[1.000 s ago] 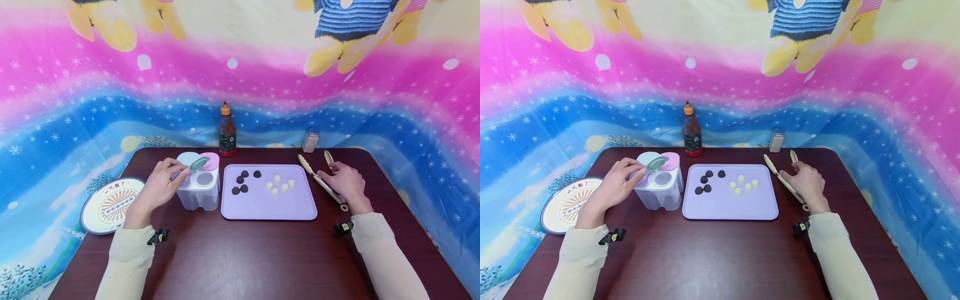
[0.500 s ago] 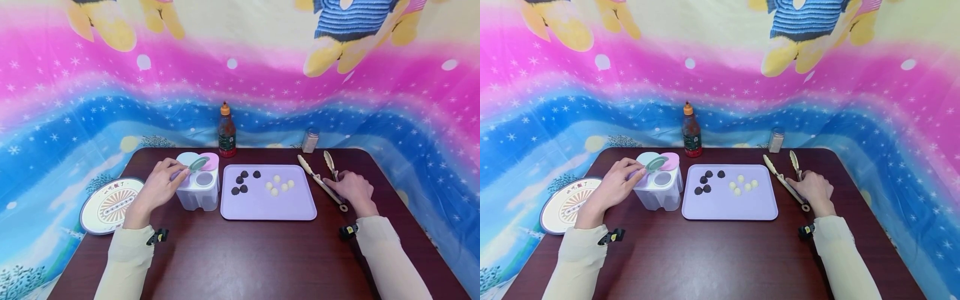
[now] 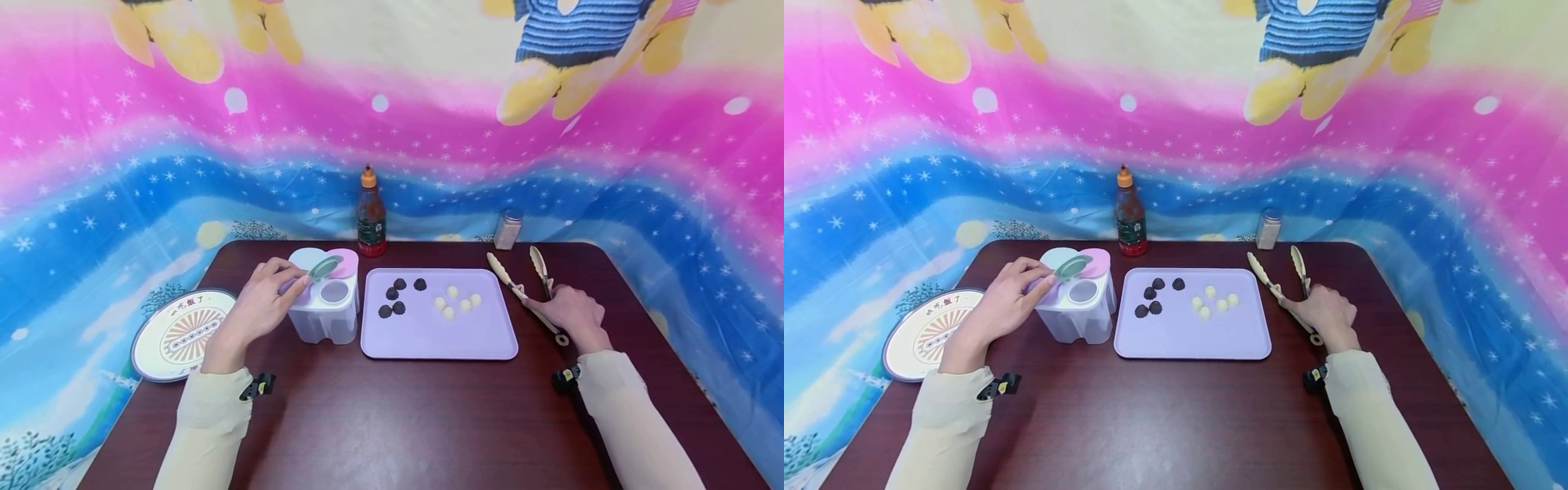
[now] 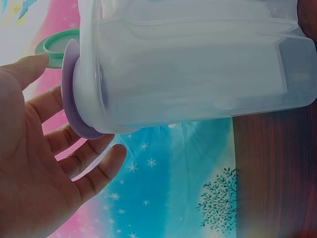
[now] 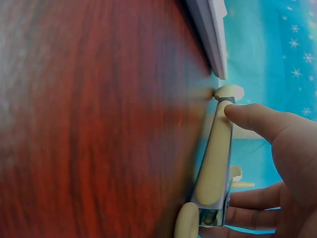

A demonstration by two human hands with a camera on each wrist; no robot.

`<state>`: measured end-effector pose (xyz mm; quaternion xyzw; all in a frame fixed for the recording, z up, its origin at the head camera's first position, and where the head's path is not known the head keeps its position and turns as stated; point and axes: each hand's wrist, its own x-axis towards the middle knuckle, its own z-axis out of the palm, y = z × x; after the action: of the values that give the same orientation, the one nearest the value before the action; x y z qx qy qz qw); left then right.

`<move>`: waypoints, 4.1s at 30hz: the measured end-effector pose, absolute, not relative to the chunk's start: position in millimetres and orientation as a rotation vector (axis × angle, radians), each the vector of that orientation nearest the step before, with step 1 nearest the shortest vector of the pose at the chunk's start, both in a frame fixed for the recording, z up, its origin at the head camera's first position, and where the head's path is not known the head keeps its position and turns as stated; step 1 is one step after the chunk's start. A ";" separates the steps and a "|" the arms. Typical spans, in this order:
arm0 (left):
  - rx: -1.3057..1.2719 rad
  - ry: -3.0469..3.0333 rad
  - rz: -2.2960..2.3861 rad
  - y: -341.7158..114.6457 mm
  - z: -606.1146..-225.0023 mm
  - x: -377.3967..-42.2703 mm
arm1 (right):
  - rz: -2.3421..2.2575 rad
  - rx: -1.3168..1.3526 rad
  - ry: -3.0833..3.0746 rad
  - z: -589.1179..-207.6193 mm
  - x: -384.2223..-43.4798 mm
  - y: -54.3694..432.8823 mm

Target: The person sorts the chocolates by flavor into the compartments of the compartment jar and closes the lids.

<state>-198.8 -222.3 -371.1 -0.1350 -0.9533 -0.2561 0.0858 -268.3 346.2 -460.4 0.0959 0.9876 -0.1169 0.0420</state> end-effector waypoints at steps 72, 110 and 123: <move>-0.442 -2.830 -0.726 -223.1 -370.6 -197.2 | -0.480 0.259 3.152 -441.3 -255.6 348.0; -0.404 -2.824 -0.769 -223.0 -372.7 -199.2 | -0.506 -0.172 3.186 -428.1 -253.2 277.0; -0.401 -2.822 -0.770 -222.4 -372.5 -199.2 | -0.426 -0.282 3.155 -435.5 -256.4 251.4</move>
<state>-199.2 -222.4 -372.5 -0.1352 -0.9515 -0.2596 0.0944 -256.4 251.4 -435.5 -0.0883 0.9867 -0.1333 -0.0274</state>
